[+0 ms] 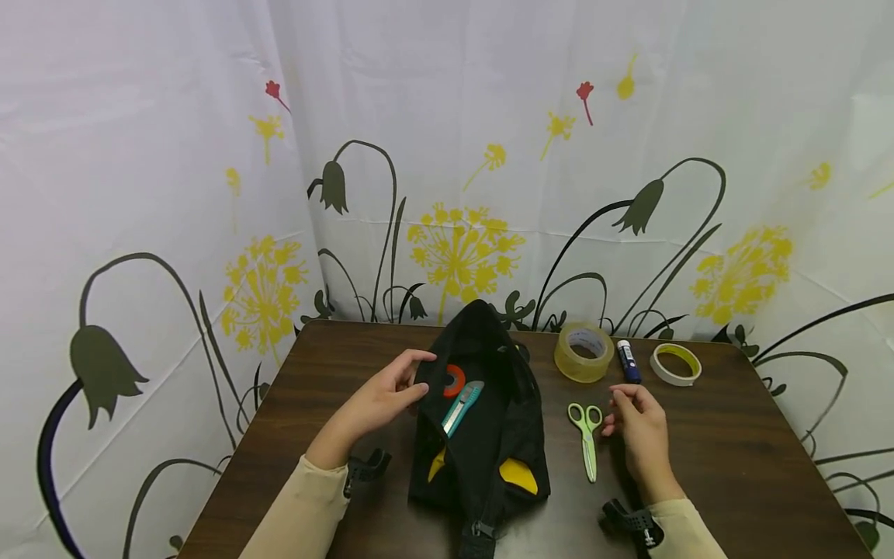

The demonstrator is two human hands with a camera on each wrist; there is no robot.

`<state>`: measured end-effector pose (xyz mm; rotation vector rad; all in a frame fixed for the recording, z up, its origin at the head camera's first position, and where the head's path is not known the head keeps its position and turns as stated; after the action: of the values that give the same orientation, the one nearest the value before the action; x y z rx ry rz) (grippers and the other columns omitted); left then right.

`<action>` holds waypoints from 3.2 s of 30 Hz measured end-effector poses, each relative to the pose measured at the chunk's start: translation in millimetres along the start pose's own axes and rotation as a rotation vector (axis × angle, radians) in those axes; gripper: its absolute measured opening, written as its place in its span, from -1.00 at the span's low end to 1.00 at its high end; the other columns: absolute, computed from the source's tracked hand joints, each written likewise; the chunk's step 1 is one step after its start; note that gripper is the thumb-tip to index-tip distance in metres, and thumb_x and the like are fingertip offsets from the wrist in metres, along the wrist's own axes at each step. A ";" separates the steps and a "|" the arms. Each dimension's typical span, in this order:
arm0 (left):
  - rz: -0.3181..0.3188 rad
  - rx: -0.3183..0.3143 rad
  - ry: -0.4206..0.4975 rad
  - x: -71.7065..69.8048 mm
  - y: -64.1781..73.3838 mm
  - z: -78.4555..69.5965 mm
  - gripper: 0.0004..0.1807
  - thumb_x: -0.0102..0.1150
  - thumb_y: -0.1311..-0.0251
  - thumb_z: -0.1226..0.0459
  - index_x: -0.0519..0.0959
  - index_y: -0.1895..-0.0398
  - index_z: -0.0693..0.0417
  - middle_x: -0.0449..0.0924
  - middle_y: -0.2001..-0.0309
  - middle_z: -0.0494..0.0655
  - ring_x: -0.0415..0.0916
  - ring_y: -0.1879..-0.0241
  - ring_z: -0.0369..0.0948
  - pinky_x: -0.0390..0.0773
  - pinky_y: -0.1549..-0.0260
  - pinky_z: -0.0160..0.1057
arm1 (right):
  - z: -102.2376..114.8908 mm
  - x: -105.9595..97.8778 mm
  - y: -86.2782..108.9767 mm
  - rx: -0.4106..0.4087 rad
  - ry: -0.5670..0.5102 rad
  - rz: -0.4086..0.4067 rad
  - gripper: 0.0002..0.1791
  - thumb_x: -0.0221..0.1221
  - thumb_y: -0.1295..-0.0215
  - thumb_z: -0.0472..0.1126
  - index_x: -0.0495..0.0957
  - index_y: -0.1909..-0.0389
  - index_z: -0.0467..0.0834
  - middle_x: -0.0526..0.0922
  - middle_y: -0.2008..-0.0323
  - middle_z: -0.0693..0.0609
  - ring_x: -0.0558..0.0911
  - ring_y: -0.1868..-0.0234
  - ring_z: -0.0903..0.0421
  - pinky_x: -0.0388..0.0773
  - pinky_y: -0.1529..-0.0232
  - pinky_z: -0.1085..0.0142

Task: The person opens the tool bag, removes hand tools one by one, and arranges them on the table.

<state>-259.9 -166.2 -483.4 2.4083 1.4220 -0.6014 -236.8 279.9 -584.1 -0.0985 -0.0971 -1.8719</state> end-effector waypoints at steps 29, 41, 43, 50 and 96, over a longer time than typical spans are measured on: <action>-0.009 0.020 -0.016 1.5 2.2 -2.0 -0.46 0.14 -0.62 0.24 0.35 -0.58 -0.13 0.48 0.29 -0.01 0.44 0.44 -0.12 0.46 0.43 -0.23 | 84.0 226.7 6.7 0.747 -0.387 0.540 -0.87 0.02 -0.61 -0.20 0.49 0.13 -0.15 0.55 0.31 0.01 0.61 0.31 0.12 0.71 0.13 0.35; -0.008 -0.008 -0.013 -2.6 2.8 0.1 -0.44 0.08 -0.59 0.34 0.36 -0.57 -0.15 0.48 0.26 0.07 0.41 0.40 -0.08 0.46 0.38 -0.20 | 20.1 223.9 -5.5 0.849 -0.118 0.553 -0.30 0.09 -0.60 -0.04 0.21 -0.60 -0.27 0.61 0.10 -0.10 0.64 0.23 0.08 0.69 0.14 0.28; -0.005 -0.013 -0.011 -3.6 3.4 0.5 -0.45 0.08 -0.59 0.34 0.36 -0.57 -0.15 0.48 0.26 0.07 0.41 0.39 -0.07 0.45 0.37 -0.20 | 18.8 223.1 -5.9 0.845 -0.071 0.566 -0.30 0.08 -0.61 -0.02 0.23 -0.61 -0.26 0.63 0.12 -0.10 0.64 0.25 0.08 0.69 0.17 0.28; -0.004 -0.023 -0.039 -6.3 5.2 -1.2 -0.44 0.09 -0.58 0.33 0.36 -0.57 -0.18 0.44 0.28 0.07 0.33 0.46 -0.13 0.42 0.43 -0.20 | 15.8 219.9 -6.4 0.823 0.074 0.622 -0.38 0.03 -0.63 0.04 0.31 -0.54 -0.19 0.64 0.16 -0.14 0.66 0.25 0.00 0.71 0.18 0.22; 0.014 -0.019 -0.011 -2.6 5.2 0.4 -0.44 0.12 -0.60 0.28 0.35 -0.58 -0.23 0.40 0.29 0.00 0.30 0.53 -0.17 0.42 0.49 -0.22 | 67.1 219.3 10.8 0.214 0.644 0.689 -0.87 0.31 -0.52 -0.21 0.58 0.09 -0.17 0.71 0.25 -0.17 0.77 0.45 -0.03 0.79 0.40 0.16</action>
<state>-256.6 -170.9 -482.3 2.3948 1.3988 -0.5943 -290.6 76.8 -491.5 0.5530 0.1658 -1.1235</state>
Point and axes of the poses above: each hand's wrist, its own y-axis away from the middle knuckle, its own x-axis out of the palm, z = x × y, the point moved 2 cm from there along -y, towards the middle knuckle
